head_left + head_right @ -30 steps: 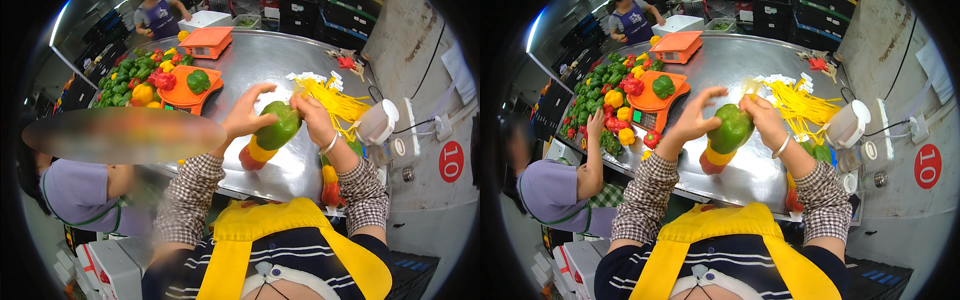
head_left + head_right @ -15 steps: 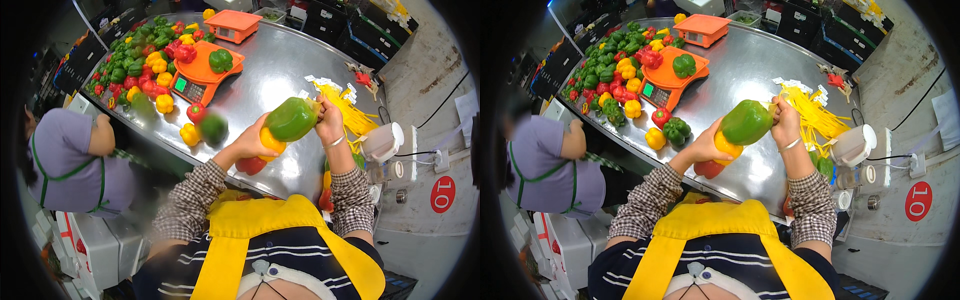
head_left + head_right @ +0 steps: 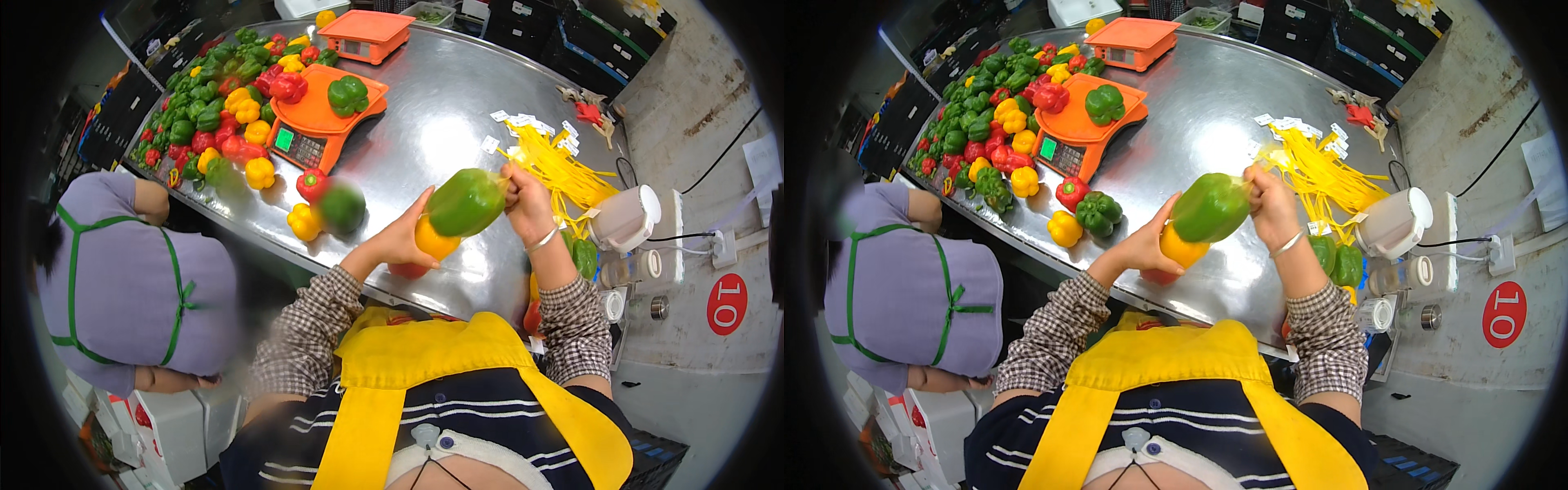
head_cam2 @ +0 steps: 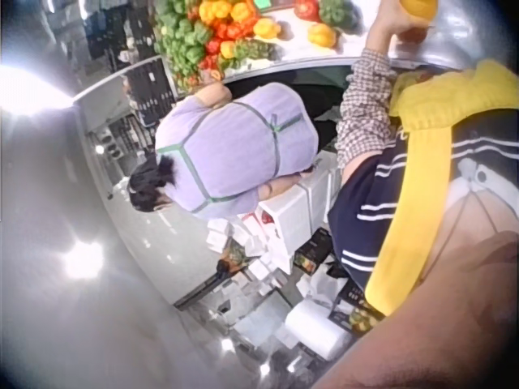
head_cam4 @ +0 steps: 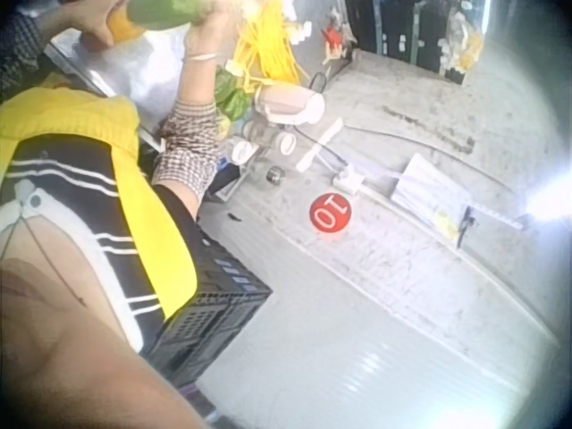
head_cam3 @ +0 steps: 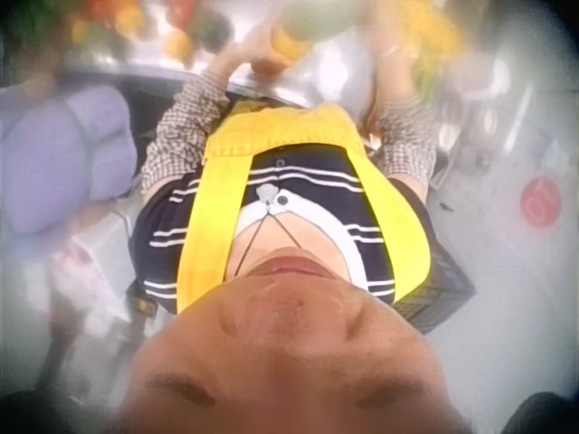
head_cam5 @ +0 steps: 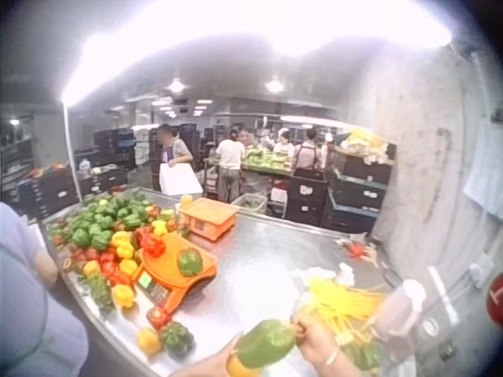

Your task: The person sorts bell peppers by color, threads them onto plastic skewers, places the skewers into a crate, and covers the crate with a plastic sheet.

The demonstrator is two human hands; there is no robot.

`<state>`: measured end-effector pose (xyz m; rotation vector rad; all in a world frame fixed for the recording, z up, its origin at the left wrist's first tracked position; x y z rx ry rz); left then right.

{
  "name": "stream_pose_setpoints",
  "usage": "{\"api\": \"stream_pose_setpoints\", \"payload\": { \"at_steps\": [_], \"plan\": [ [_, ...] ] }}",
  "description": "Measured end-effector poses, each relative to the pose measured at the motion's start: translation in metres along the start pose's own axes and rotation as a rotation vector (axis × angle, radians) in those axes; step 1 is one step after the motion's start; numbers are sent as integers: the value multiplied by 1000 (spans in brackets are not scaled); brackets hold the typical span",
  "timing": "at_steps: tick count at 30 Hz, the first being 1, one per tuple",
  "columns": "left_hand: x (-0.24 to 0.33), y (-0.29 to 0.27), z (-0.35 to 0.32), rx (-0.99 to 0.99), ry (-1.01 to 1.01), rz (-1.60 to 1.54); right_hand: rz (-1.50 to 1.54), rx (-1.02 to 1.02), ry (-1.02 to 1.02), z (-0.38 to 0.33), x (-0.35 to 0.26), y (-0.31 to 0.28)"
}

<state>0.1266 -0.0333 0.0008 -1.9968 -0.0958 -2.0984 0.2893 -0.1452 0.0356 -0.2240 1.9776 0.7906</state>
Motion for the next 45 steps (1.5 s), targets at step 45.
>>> {"api": "stream_pose_setpoints", "payload": {
  "at_steps": [45],
  "plan": [
    [174, -31, -15, 404, 395, 316, -2020, -557, -1019, -107, -111, 146]
  ]
}}
Point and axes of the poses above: each hand's wrist, its own z-axis towards the middle knuckle, its own y-axis out of the palm, x = y × z, the point moved 8 cm from there along z, towards the middle knuckle, and after that the axes turned 8 degrees about x, right-handed, at the moved point
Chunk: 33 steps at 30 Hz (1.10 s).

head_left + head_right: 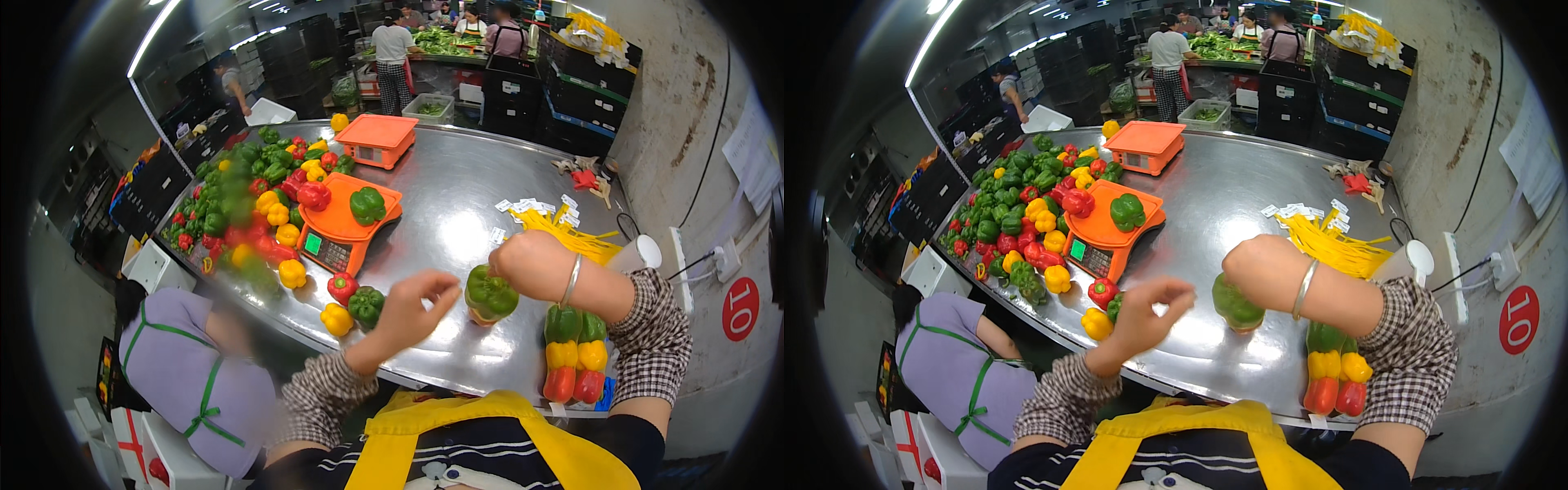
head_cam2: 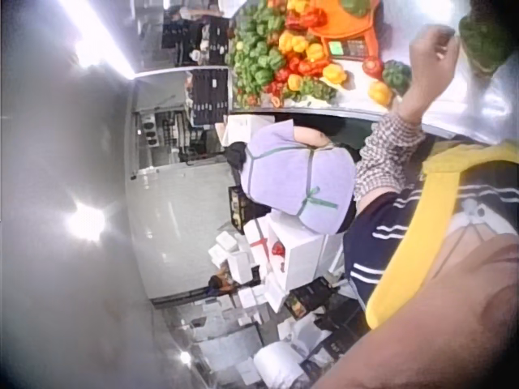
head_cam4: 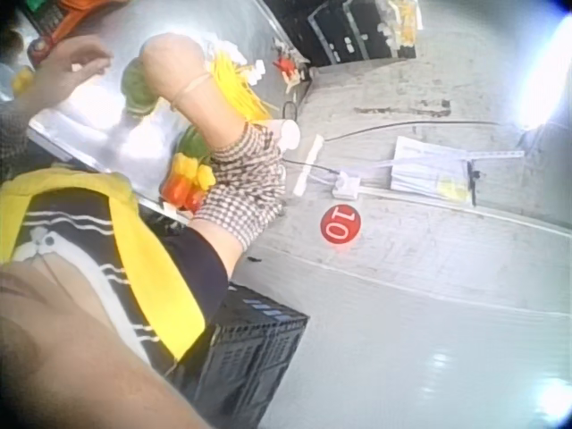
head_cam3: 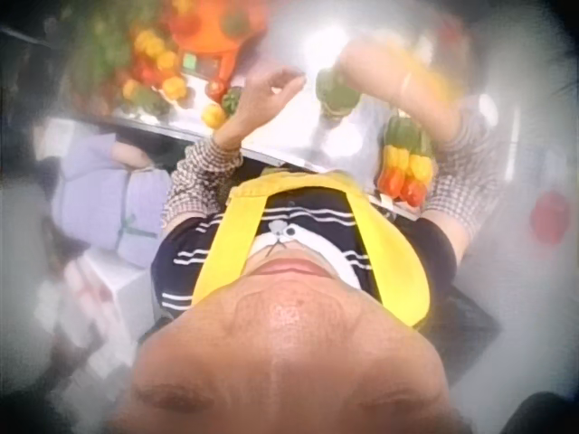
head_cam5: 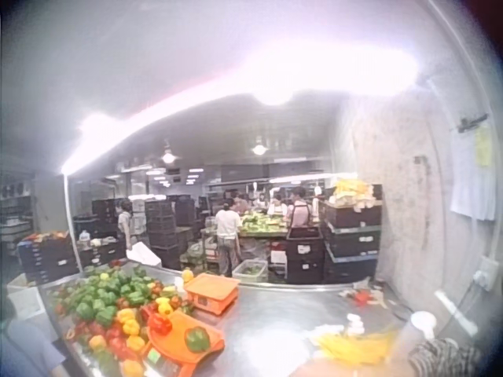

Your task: The person sorts bell peppers by color, threads them onto plastic skewers, places the skewers into a crate, and covers the crate with a plastic sheet.

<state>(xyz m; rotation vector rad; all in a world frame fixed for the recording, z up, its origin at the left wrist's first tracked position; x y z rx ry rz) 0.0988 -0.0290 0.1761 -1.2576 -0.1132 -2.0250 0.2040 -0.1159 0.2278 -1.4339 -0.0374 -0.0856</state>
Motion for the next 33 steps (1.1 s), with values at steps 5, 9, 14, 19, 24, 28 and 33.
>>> {"api": "stream_pose_setpoints", "payload": {
  "at_steps": [5, 9, 14, 19, 24, 28, 33],
  "plan": [
    [-22, 31, 41, -246, -193, -88, -106, -9, 112, -5, 30, 4],
    [-37, 53, 55, -427, -483, -136, -115, -2, 114, 2, 32, 5],
    [-65, 62, 53, -636, -771, -108, -88, -37, 58, 12, 10, 8],
    [-84, 62, 25, -893, -1001, -52, 10, 100, -151, 13, -21, 17],
    [-83, 64, -5, -1160, -1108, -115, 146, 125, -217, 17, -39, 31],
    [-80, 56, -34, -1075, -1251, -327, 86, 324, -348, 8, -63, 30],
    [-70, 56, -41, -241, -1487, -604, 99, 447, -388, -9, -75, 30]
  ]
}}
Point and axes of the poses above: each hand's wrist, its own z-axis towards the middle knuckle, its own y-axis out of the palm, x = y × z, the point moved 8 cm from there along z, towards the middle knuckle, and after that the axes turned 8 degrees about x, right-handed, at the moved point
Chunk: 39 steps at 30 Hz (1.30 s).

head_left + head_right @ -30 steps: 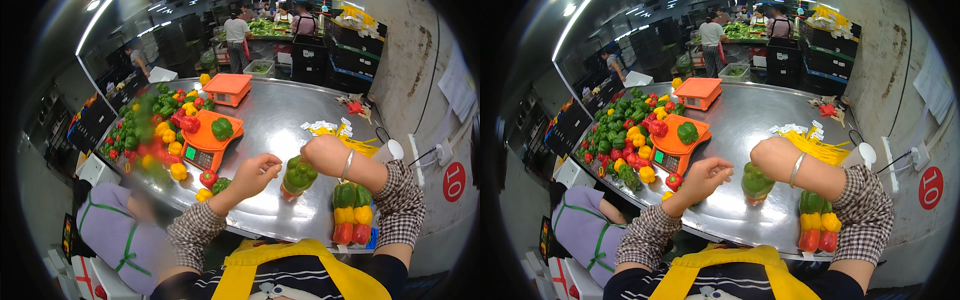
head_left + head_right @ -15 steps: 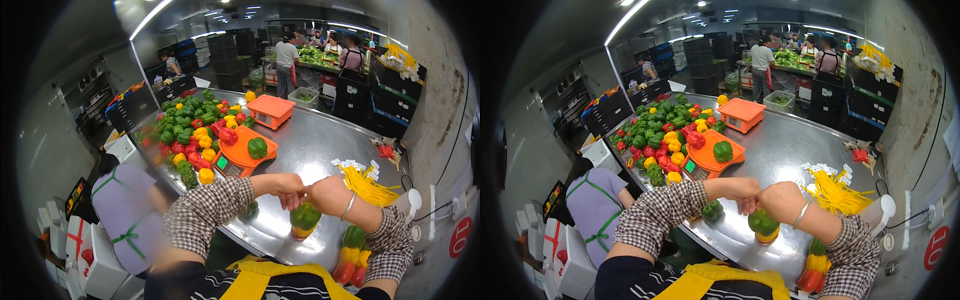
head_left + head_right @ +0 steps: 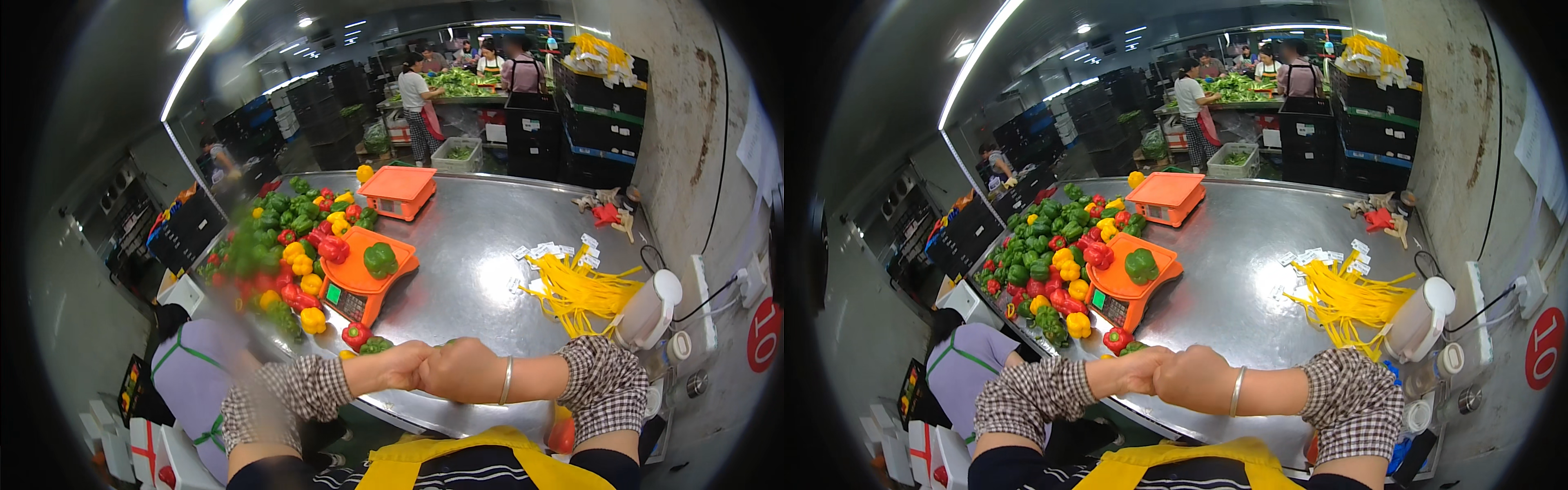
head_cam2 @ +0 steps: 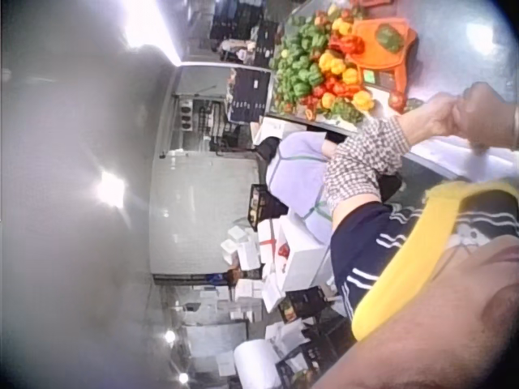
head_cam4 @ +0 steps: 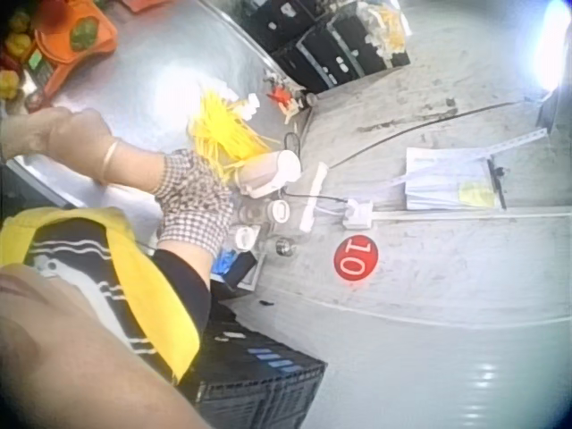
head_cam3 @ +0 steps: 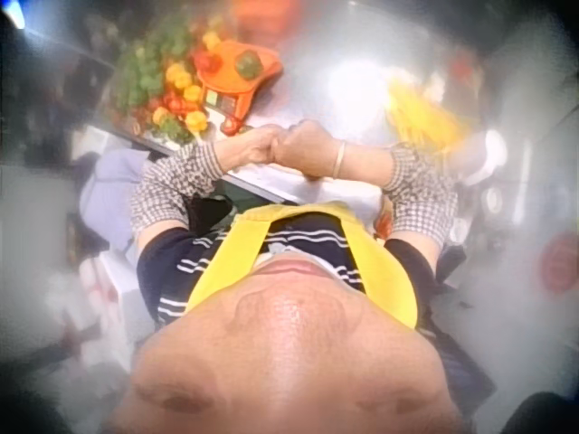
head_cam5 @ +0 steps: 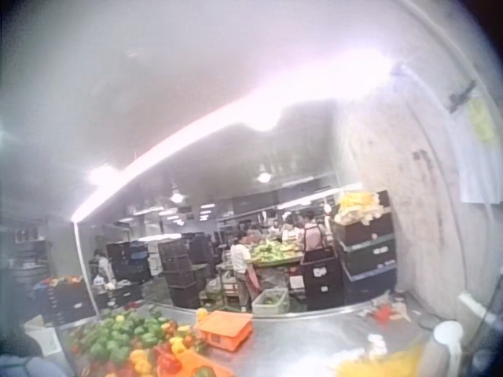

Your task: The person sorts bell peppers by color, threads them onto plastic skewers, places the skewers into a crate, and covers the crate with a plastic sheet.

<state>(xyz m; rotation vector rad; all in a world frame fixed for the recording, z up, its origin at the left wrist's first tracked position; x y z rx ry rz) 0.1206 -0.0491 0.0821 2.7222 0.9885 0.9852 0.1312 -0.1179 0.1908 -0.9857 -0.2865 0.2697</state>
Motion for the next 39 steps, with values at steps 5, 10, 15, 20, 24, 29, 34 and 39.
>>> {"api": "stream_pose_setpoints", "payload": {
  "at_steps": [5, 10, 15, 20, 24, 29, 34, 39],
  "plan": [
    [-1, -17, 14, -57, 201, -49, 71, 58, 165, -14, 9, -2],
    [9, -9, 5, -32, 303, 24, 239, 25, 429, -43, 43, 10],
    [33, -4, 5, 132, 418, 226, 509, 137, 668, -67, 86, 27],
    [68, 41, -30, 278, 1022, 1405, 332, 157, 595, -68, 77, 22],
    [47, 80, -54, 372, 1578, 2111, 235, 243, 501, -68, 70, 9],
    [23, 92, -73, 240, 1988, 2356, 620, 166, 566, -76, 84, 35],
    [9, 101, -80, -27, 2257, 2510, 782, 28, 581, -74, 95, 51],
    [2, 101, -71, -382, 2406, 2595, 867, -129, 685, -74, 114, 55]
  ]
}}
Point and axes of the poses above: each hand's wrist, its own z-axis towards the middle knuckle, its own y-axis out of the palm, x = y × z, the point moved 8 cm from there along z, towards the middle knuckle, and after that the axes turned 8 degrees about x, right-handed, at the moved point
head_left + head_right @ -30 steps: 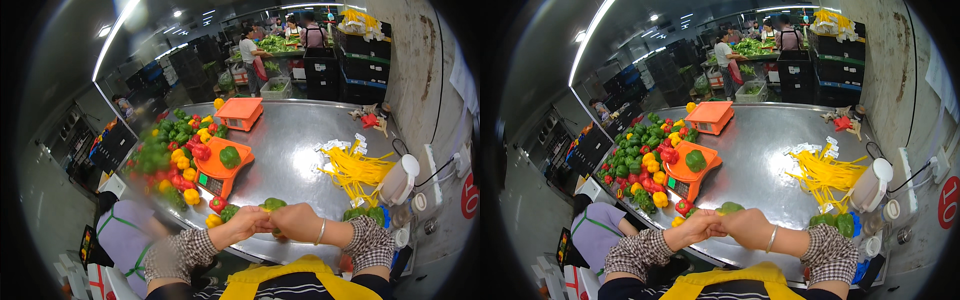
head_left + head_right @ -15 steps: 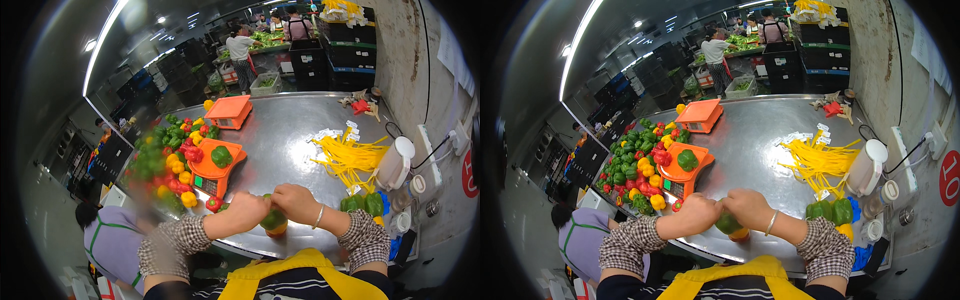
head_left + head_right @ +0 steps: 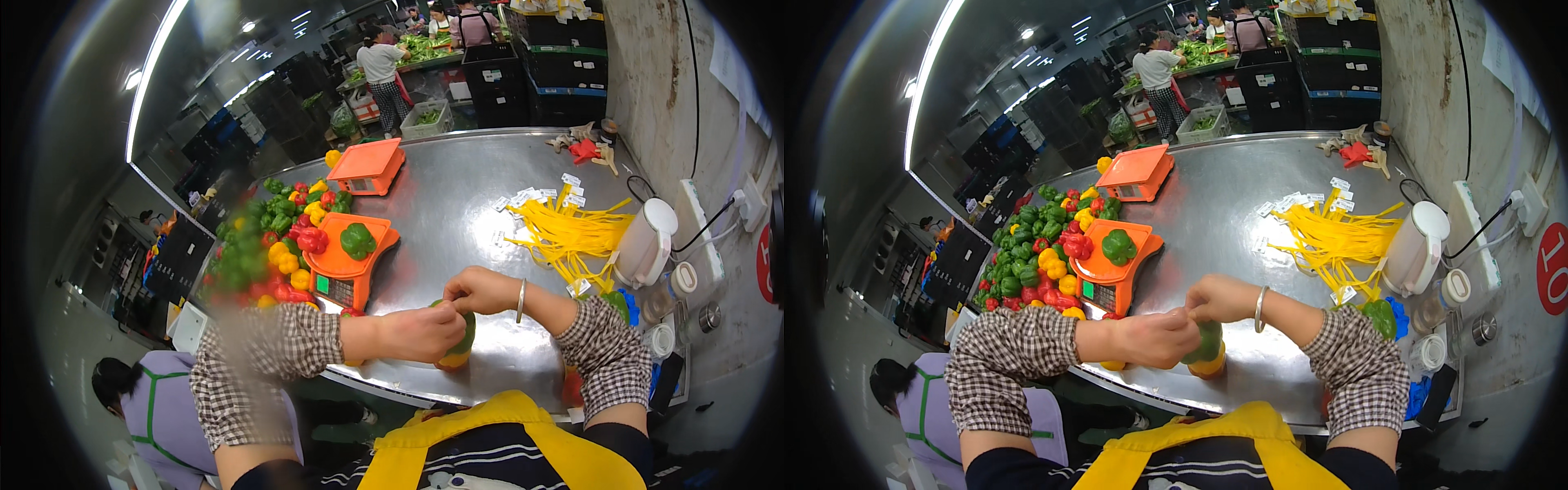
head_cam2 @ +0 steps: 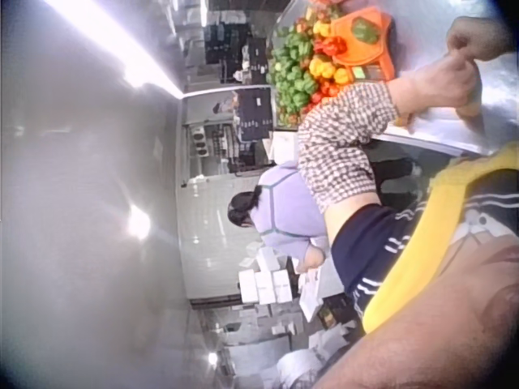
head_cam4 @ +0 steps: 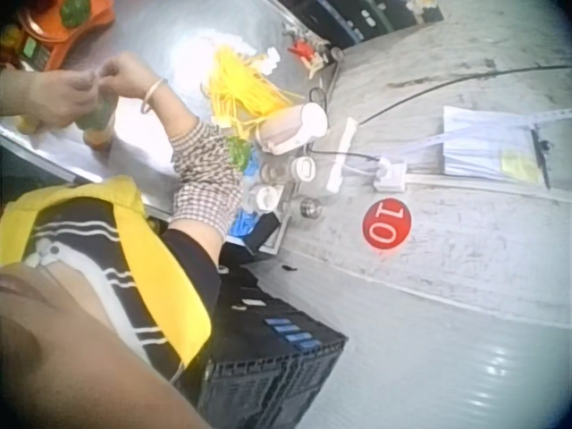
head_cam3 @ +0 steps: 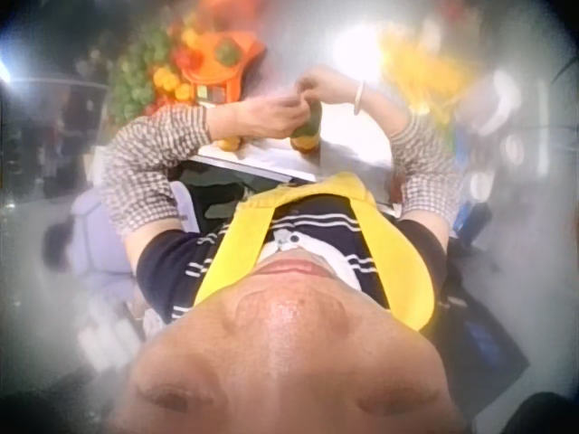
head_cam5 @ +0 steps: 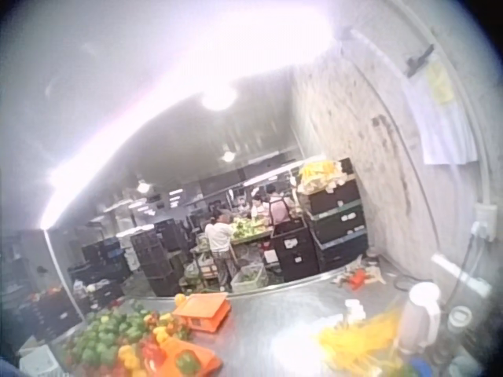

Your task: The person sorts bell peppers by color, threads them onto plastic skewers, places the skewers into a crate, and covers the crate with a plastic sheet.

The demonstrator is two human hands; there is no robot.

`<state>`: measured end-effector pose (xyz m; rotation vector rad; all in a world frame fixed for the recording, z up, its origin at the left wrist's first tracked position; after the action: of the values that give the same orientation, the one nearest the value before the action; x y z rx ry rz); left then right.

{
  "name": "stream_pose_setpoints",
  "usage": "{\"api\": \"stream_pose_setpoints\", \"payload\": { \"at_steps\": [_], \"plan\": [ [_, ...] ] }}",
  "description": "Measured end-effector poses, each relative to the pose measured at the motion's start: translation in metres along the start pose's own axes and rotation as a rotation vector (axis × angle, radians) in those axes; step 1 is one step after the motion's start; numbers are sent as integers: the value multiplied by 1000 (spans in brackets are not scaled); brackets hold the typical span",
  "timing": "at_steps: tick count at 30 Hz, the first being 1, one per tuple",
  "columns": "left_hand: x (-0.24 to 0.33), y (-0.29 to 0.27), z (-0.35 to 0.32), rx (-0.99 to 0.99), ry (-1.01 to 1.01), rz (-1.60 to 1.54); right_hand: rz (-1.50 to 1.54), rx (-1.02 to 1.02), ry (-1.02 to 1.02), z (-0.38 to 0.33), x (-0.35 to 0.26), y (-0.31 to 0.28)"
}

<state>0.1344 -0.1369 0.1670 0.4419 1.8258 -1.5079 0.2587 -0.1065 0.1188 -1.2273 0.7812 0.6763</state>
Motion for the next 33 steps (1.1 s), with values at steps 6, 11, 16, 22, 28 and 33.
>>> {"api": "stream_pose_setpoints", "payload": {
  "at_steps": [6, 11, 16, 22, 28, 33],
  "plan": [
    [6, 4, 2, 177, 245, 2, 70, -77, 94, 3, 7, 1],
    [3, 10, 5, 178, 222, -122, 109, -24, 129, -2, 5, -5],
    [-13, 9, 3, 203, -14, -110, 374, 31, 168, -14, 13, -6],
    [-30, 44, -20, 87, -578, -282, 618, 232, 128, -32, 17, 4],
    [-44, 74, -45, 28, -1088, -755, 333, 479, 43, -32, 13, -4],
    [-22, 110, -83, -131, -1616, -1710, 304, 483, 39, -28, -1, 0]
  ]
}}
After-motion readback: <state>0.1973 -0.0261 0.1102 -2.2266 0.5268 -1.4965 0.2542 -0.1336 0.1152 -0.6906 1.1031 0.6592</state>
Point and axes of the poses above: each hand's wrist, its own z-axis towards the middle knuckle, its own y-axis out of the palm, x = y × z, the point moved 8 cm from there along z, towards the middle knuckle, and after that the axes turned 8 degrees about x, right-handed, at the moved point
